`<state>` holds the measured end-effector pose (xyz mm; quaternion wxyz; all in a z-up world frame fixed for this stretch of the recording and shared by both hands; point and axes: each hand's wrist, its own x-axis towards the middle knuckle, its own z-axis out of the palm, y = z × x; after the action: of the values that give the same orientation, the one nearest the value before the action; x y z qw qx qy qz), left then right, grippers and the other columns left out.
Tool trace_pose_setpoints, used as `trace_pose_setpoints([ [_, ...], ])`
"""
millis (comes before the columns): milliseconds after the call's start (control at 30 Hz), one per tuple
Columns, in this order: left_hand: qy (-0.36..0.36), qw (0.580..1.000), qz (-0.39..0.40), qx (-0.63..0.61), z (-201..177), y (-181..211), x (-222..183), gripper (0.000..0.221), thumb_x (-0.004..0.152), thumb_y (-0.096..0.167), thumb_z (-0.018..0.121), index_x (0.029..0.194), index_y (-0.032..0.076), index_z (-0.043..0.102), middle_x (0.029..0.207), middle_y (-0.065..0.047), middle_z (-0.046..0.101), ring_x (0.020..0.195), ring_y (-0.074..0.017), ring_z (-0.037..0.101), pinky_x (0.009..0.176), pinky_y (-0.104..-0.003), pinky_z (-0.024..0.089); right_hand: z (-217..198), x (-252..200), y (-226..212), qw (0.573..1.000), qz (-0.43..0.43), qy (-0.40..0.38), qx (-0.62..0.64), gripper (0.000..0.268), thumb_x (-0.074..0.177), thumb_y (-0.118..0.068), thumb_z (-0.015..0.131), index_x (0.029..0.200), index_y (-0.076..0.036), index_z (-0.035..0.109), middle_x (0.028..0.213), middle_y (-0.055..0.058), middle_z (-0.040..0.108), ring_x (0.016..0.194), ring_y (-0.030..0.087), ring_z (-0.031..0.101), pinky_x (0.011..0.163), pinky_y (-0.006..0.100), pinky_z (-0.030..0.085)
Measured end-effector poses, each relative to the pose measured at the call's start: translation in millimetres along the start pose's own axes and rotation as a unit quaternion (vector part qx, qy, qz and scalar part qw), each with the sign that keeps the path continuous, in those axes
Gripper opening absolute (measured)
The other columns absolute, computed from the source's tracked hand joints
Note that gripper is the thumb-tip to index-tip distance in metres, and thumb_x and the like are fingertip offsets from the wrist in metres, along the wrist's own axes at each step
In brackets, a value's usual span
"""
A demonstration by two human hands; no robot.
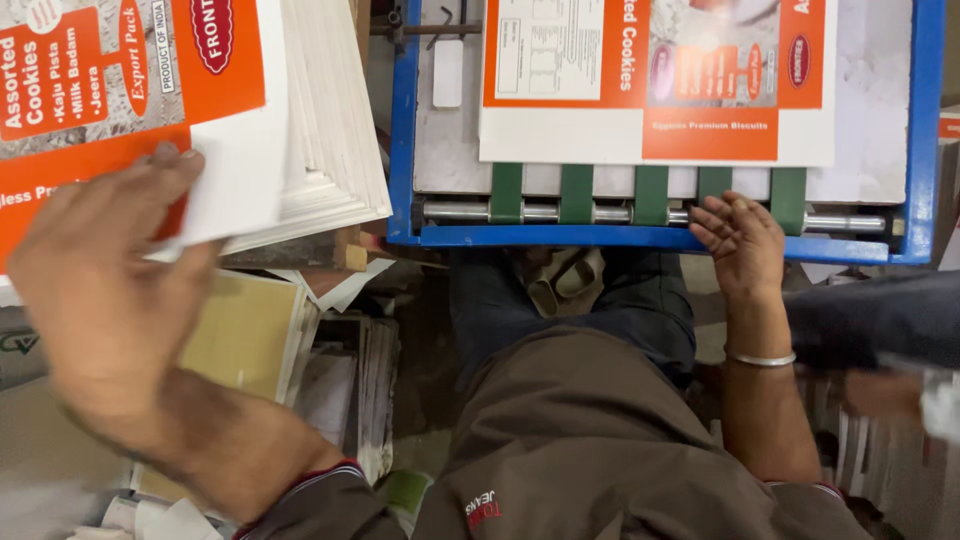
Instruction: The person picks up printed paper sheets from a stack and feeds them one at a time into a printing machine with both hands.
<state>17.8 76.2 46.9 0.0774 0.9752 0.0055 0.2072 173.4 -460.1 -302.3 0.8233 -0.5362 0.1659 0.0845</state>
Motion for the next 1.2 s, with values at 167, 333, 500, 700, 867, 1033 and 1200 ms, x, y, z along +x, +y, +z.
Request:
trace_pose_setpoints([
  [167,0.205,0.934,-0.125,-0.264,16.5,1.9,8.0,0.021,0.106,0.013,0.067,0.124,0.002,0.069,0.119,-0.011,0.072,0.108,-0.0233,0.067,0.101,-0.037,0.055,66.1,-32.2,-40.1,0.996,-0.011,-0.094,0.006,0.034,0.114,-0.017,0.052,0.139,0.006,0.054,0.125,0.021,0.067,0.11,0.03,0.071,0.091,0.039,0.064],
  [333,0.165,0.984,0.068,-0.016,54.2,67.7,4.9,0.03,0.105,0.011,0.054,0.13,-0.001,0.067,0.128,-0.016,0.07,0.122,-0.0328,0.066,0.113,-0.049,0.048,157.5,-90.5,-85.1,0.946,-0.037,-0.316,0.052,0.041,0.11,-0.019,0.055,0.145,0.003,0.05,0.138,0.021,0.064,0.121,0.032,0.069,0.095,0.041,0.063],
  [500,-0.023,0.982,0.188,0.009,94.9,182.6,10.8,0.057,0.096,0.033,0.071,0.139,-0.003,0.061,0.142,-0.024,0.059,0.137,-0.0361,0.052,0.124,-0.06,0.029,213.3,-130.9,-78.3,0.904,0.013,-0.398,0.157,0.058,0.105,-0.015,0.064,0.156,-0.008,0.04,0.152,0.008,0.054,0.137,0.021,0.057,0.113,0.04,0.055],
  [700,-0.069,0.991,0.114,-0.011,60.5,154.4,0.5,0.071,0.089,0.049,0.072,0.136,-0.003,0.061,0.145,-0.025,0.056,0.141,-0.0408,0.047,0.121,-0.063,0.027,196.0,-81.5,-82.7,0.962,-0.008,-0.198,0.186,0.051,0.109,-0.01,0.054,0.156,-0.001,0.039,0.148,0.015,0.057,0.135,0.028,0.061,0.116,0.044,0.055],
  [867,-0.001,0.994,0.058,0.092,33.4,93.0,-11.0,0.074,0.095,0.05,0.076,0.146,-0.001,0.058,0.15,-0.024,0.053,0.142,-0.0411,0.044,0.119,-0.062,0.032,116.3,-6.0,-79.5,0.98,-0.107,-0.053,0.162,0.048,0.104,0.006,0.049,0.152,0.005,0.041,0.148,0.022,0.057,0.134,0.037,0.065,0.116,0.049,0.059],
  [1033,0.024,0.99,0.025,0.135,35.2,30.1,3.2,0.059,0.097,0.031,0.082,0.143,-0.001,0.061,0.144,-0.019,0.059,0.139,-0.0368,0.053,0.115,-0.052,0.043,29.9,37.5,-57.4,0.974,-0.181,0.048,0.127,0.048,0.1,0.014,0.049,0.146,0.005,0.04,0.144,0.024,0.058,0.129,0.038,0.068,0.109,0.049,0.066],
  [1200,0.087,0.985,0.058,0.134,45.8,15.3,-0.9,0.045,0.093,0.018,0.08,0.133,0.001,0.066,0.131,-0.012,0.067,0.125,-0.0289,0.064,0.109,-0.041,0.05,-30.9,28.5,-49.2,0.964,-0.243,0.084,0.063,0.05,0.098,0.013,0.043,0.147,0.006,0.043,0.146,0.025,0.06,0.13,0.037,0.069,0.111,0.048,0.064],
])
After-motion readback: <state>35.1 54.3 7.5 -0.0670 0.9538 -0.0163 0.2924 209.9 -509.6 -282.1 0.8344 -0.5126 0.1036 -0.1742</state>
